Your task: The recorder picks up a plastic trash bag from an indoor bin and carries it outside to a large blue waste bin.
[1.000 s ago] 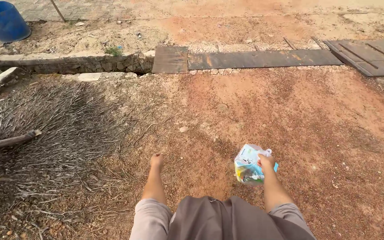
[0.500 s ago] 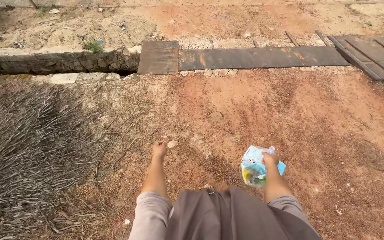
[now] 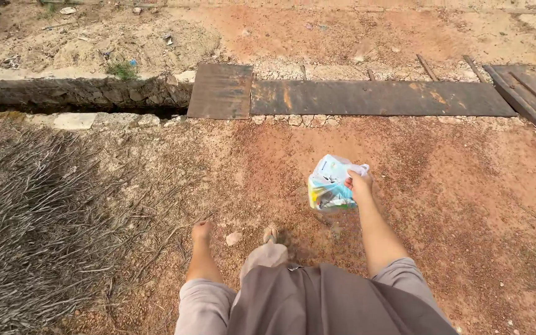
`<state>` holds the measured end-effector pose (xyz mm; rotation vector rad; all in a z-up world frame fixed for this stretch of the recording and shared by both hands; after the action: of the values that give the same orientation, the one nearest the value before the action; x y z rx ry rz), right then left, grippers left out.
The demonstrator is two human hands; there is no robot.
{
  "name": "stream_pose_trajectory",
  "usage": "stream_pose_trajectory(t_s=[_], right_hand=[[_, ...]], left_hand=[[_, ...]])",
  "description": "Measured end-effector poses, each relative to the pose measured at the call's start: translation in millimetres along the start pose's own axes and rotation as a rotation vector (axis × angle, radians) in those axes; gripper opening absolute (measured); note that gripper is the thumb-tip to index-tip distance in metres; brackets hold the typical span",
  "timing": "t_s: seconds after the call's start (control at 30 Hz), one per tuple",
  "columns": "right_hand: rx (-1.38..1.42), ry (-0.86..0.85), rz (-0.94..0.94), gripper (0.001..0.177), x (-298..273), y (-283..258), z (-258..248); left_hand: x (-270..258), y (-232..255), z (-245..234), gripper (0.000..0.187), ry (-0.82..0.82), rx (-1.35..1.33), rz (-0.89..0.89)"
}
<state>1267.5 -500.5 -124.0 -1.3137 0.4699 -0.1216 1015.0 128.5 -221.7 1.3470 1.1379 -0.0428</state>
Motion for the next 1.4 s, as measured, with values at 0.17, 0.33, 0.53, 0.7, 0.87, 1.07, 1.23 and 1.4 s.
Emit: stream_pose_trajectory(t_s=[0.17, 0.33, 0.53, 0.7, 0.87, 1.07, 1.23, 1.4], right_hand=[[-0.012, -0.002, 0.007, 0.024, 100.3, 19.8, 57.9], [-0.113, 0.058, 0.048, 0.025, 184.8, 55.6, 68.2], [-0.239, 0.133, 0.05, 0.024, 276.4, 75.7, 30.4], [-0.407, 0.274, 0.031, 0.025, 371.0, 73.5, 17.9], [-0.578, 0.301, 0.086, 0.026, 471.9, 74.0, 56.9], [-0.543, 0.159, 0.006, 0.029, 592.0, 47.6, 175.3], [-0.318, 0.031, -0.038, 0.03, 634.2, -4.2, 305.9], [-0.154, -0.09, 0.001, 0.027, 678.9, -15.5, 421.9]], left_hand=[[101.2, 50.2, 45.7, 0.035, 0.191, 0.304, -0.092], [163.7, 148.6, 130.2, 0.038, 0.245, 0.313, 0.164], [220.7, 239.8, 271.2, 0.033, -0.143, -0.022, 0.001], [207.6, 347.5, 326.0, 0.027, -0.052, 0.196, 0.145], [325.8, 338.8, 364.7, 0.022, -0.128, -0.134, -0.003], [390.8, 370.8, 362.4, 0.027, 0.112, -0.059, -0.055], [420.9, 399.4, 367.3, 0.03, 0.108, -0.063, -0.068], [472.8, 424.5, 385.8, 0.032, 0.143, -0.001, -0.12]])
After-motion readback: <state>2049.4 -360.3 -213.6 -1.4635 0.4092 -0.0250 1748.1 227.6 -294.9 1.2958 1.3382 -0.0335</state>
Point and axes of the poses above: each hand's wrist, its own x-axis towards the middle knuckle, its own z-axis out of the palm, y = z × x, the point moved 8 cm from there along x, towards the middle knuckle, and after that the axes turned 10 degrees about -z, right-handed, at the moved point
